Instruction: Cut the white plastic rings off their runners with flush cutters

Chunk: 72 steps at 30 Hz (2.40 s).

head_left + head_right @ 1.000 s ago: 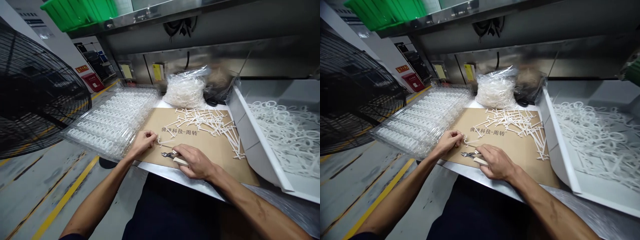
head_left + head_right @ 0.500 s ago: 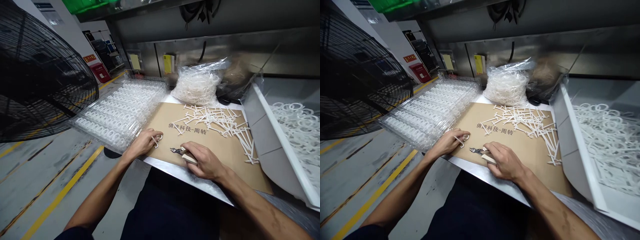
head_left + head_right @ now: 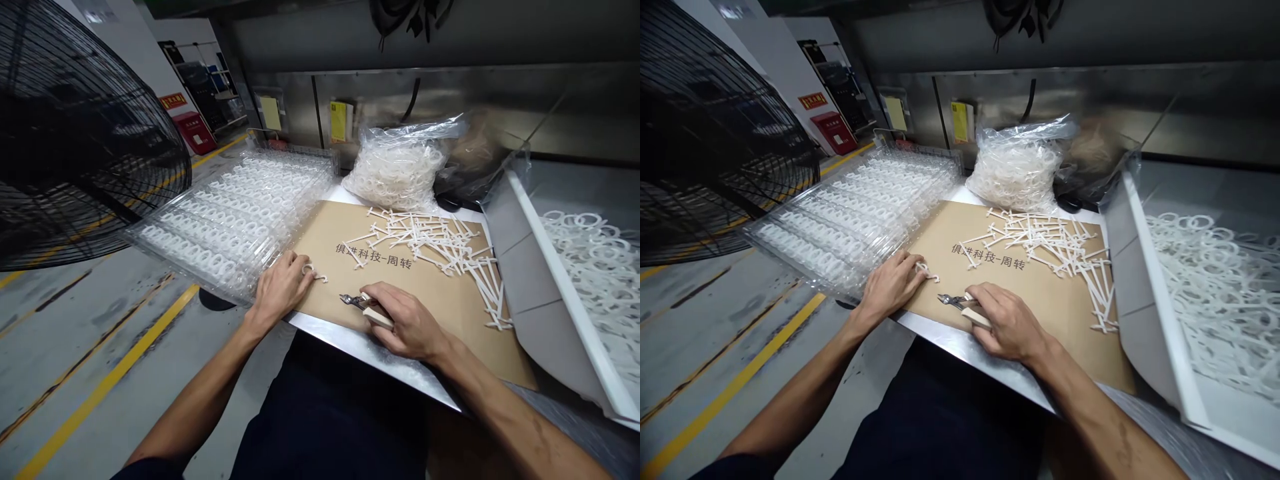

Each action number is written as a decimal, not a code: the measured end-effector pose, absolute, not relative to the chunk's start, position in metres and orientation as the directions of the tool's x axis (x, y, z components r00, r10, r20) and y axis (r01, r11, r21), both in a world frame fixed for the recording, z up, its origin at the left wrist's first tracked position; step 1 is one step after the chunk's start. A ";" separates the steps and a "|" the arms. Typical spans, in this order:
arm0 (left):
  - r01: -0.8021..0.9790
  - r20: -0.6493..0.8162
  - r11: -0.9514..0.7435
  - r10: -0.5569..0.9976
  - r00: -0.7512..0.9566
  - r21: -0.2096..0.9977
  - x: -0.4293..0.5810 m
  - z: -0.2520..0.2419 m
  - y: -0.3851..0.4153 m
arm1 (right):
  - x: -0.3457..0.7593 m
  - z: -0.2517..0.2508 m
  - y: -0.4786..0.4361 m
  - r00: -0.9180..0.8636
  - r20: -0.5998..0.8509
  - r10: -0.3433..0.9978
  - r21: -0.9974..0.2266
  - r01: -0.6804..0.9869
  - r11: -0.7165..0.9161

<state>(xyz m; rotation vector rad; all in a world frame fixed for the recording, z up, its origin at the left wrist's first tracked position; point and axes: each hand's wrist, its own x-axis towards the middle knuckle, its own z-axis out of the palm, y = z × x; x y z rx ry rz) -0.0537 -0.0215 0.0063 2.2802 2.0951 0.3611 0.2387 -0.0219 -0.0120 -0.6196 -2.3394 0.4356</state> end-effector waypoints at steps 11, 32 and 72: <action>0.880 0.188 -0.305 0.949 0.252 0.363 -0.070 -0.002 -0.012 | 0.238 -0.013 -0.023 -0.660 0.531 0.531 -0.464 0.298 0.834; 0.792 0.241 -0.332 0.941 0.239 0.512 -0.033 -0.008 -0.006 | 0.242 -0.009 -0.023 -0.658 0.504 0.560 -0.525 0.282 0.803; 0.828 0.387 -0.382 0.895 0.222 0.409 -0.023 -0.010 -0.015 | 0.239 0.017 -0.040 -0.584 0.224 0.780 -0.909 0.163 0.384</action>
